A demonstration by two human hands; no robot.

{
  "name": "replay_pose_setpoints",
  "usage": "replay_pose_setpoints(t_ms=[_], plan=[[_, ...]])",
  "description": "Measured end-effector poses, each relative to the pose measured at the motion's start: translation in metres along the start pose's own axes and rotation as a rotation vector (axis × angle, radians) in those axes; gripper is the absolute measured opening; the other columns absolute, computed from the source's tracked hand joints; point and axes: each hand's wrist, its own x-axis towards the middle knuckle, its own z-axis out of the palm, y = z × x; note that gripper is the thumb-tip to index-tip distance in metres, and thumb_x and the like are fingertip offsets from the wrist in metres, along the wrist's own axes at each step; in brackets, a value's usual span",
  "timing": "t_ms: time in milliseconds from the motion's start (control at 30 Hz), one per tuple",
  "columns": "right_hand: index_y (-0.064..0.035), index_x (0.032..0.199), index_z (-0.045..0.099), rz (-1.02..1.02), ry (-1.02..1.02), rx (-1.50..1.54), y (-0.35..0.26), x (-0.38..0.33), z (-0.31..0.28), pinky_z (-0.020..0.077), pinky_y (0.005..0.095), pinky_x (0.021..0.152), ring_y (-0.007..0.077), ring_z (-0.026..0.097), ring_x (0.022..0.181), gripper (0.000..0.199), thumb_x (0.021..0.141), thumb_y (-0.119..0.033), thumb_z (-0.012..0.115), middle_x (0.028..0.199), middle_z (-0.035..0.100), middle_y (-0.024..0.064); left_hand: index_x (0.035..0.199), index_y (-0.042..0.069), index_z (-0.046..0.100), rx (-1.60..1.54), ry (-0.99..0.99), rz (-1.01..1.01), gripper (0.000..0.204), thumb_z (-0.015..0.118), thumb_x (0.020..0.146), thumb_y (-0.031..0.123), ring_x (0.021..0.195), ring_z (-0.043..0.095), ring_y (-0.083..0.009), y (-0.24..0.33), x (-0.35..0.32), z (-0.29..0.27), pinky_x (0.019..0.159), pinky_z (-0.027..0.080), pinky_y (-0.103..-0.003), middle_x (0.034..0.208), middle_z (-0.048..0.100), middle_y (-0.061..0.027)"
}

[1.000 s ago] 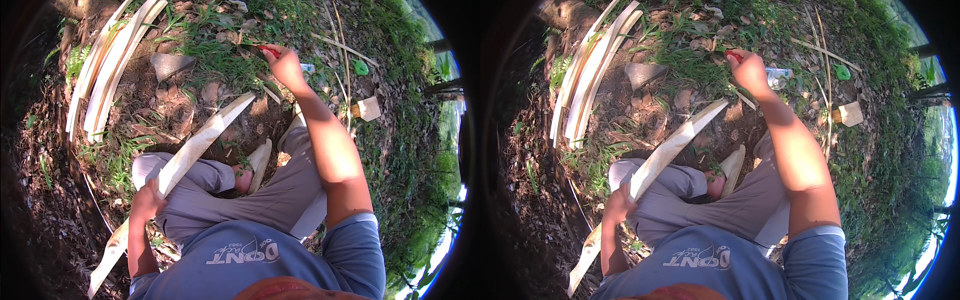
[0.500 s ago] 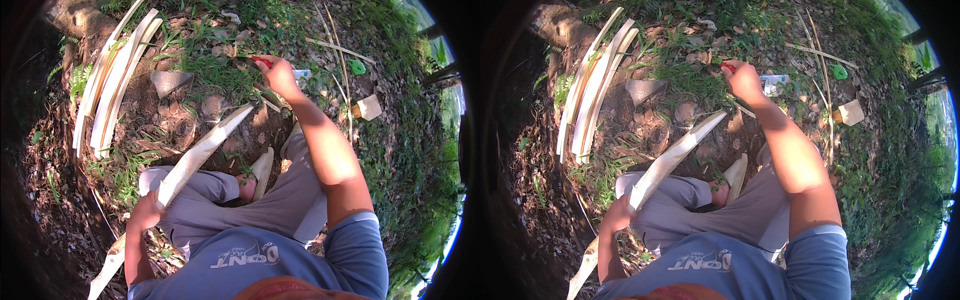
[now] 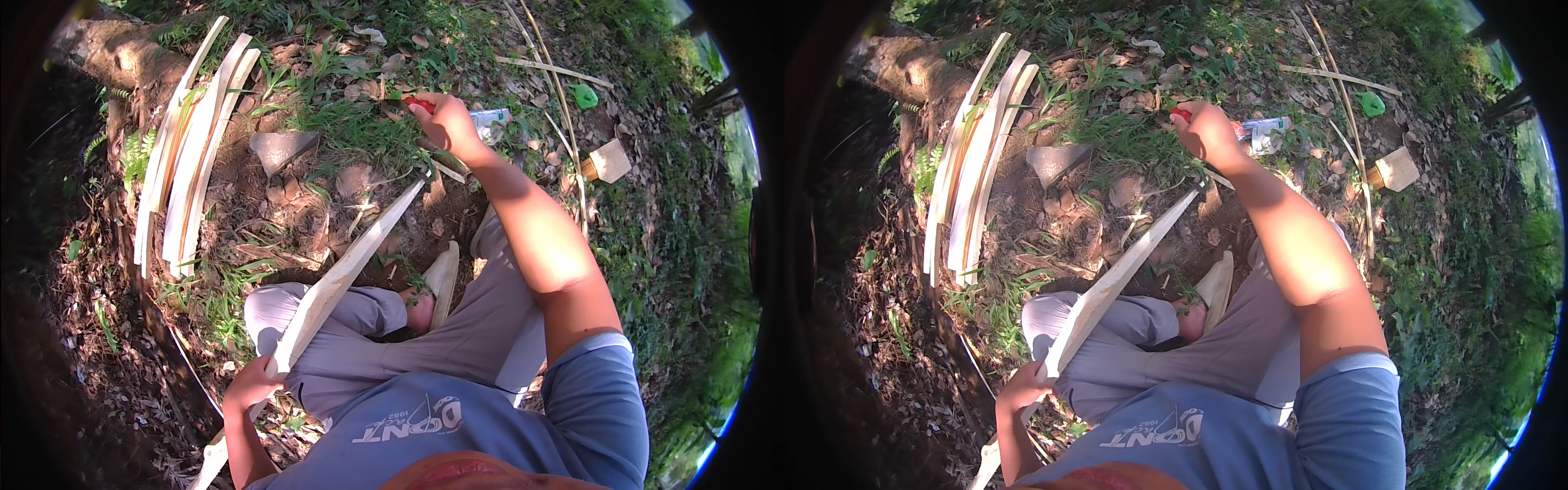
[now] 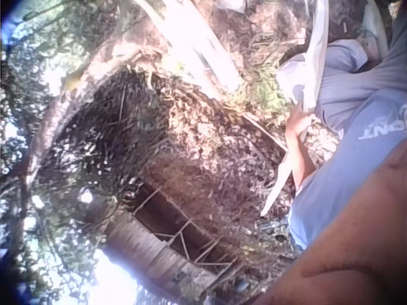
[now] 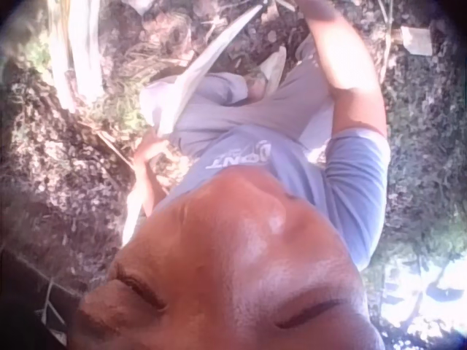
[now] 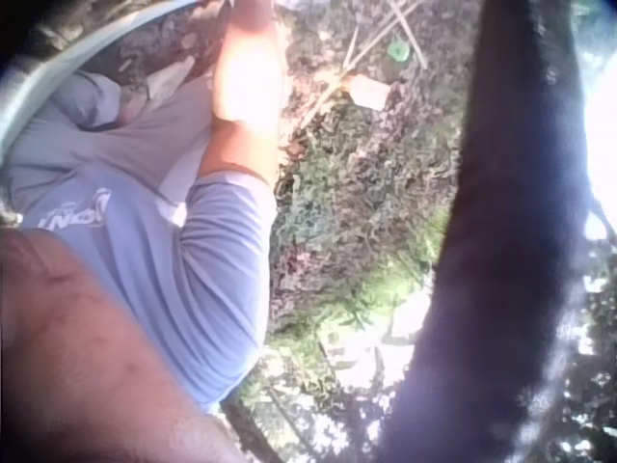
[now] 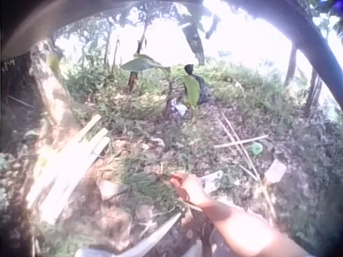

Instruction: The person sits on the ground and uses a red-handled knife to shave thin strips from a long piece of light-colored wood. They hold the wood against their leg and repeatedly scrape the blade along its surface to create shavings.

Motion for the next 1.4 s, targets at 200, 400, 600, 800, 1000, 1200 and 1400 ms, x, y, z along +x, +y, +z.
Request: replay_pose_setpoints(t_ms=[200, 400, 600, 800, 1000, 1200, 1400], plan=[[-0.0011, 0.11, 0.075, -0.069, 0.021, 0.049, -0.006, -0.003, 0.007, 0.0554, 0.0476, 0.079, 0.046, 0.069, 0.084, 0.029, 0.102, -0.028, 0.067, 0.092, 0.073, 0.0258, 0.149, -0.003, 0.058, -0.201, -0.152, -0.004, 0.066, 0.073, 0.085, 0.006, 0.092, 0.072, -0.0188, -0.04, 0.028, -0.01, 0.085, 0.058, -0.035, 0.11, 0.075, -0.0112], [-0.001, 0.109, 0.074, -0.023, -0.034, 0.086, -0.01, -0.006, 0.004, 0.0546, 0.0485, 0.08, 0.0464, 0.068, 0.085, 0.028, 0.102, -0.027, 0.067, 0.092, 0.072, 0.0273, 0.136, -0.003, 0.066, -0.121, -0.187, 0.009, 0.062, 0.081, 0.081, 0.022, 0.104, 0.066, -0.0227, 0.015, 0.03, -0.024, 0.096, 0.051, -0.034, 0.11, 0.074, -0.0102], [-0.0007, 0.106, 0.073, -0.039, -0.001, 0.104, -0.012, -0.006, 0.006, 0.0544, 0.0487, 0.078, 0.047, 0.068, 0.084, 0.027, 0.102, -0.027, 0.067, 0.091, 0.072, 0.028, 0.127, 0.0, 0.069, -0.248, -0.268, -0.084, 0.052, 0.083, 0.082, 0.024, 0.102, 0.063, -0.0193, 0.002, 0.039, -0.024, 0.092, 0.05, -0.033, 0.106, 0.069, -0.0065], [-0.0015, 0.104, 0.073, -0.043, -0.016, 0.033, -0.016, -0.007, 0.007, 0.0543, 0.0501, 0.079, 0.0482, 0.068, 0.088, 0.027, 0.103, -0.028, 0.067, 0.093, 0.072, 0.0269, 0.117, 0.002, 0.071, -0.25, -0.255, -0.146, 0.045, 0.082, 0.081, 0.025, 0.091, 0.064, -0.0174, 0.02, 0.041, -0.034, 0.081, 0.05, -0.032, 0.098, 0.069, -0.005], [-0.0018, 0.104, 0.072, -0.025, -0.087, -0.003, -0.022, 0.004, 0.011, 0.054, 0.0513, 0.08, 0.0486, 0.068, 0.09, 0.027, 0.104, -0.029, 0.066, 0.093, 0.072, 0.0256, 0.115, 0.001, 0.071, -0.225, -0.205, -0.118, 0.045, 0.083, 0.081, 0.028, 0.092, 0.063, -0.017, 0.008, 0.052, -0.037, 0.08, 0.05, -0.032, 0.096, 0.068, -0.0052], [-0.0027, 0.103, 0.072, 0.002, -0.074, 0.028, -0.014, 0.0, 0.005, 0.0521, 0.0525, 0.078, 0.0454, 0.069, 0.086, 0.025, 0.105, -0.027, 0.065, 0.092, 0.072, 0.0252, 0.114, -0.002, 0.052, 0.038, 0.103, -0.015, 0.066, 0.098, 0.077, 0.028, 0.093, 0.063, -0.0235, 0.01, 0.044, -0.03, 0.085, 0.052, -0.038, 0.098, 0.063, -0.0124], [-0.0053, 0.106, 0.076, 0.103, -0.116, -0.034, -0.02, 0.001, 0.004, 0.057, 0.0516, 0.087, 0.0459, 0.072, 0.097, 0.028, 0.104, -0.031, 0.065, 0.102, 0.076, 0.0226, 0.114, -0.002, 0.056, 0.091, 0.217, 0.145, 0.063, 0.099, 0.077, 0.026, 0.082, 0.065, -0.0279, 0.026, 0.021, -0.001, 0.078, 0.054, -0.041, 0.092, 0.066, -0.0139]])
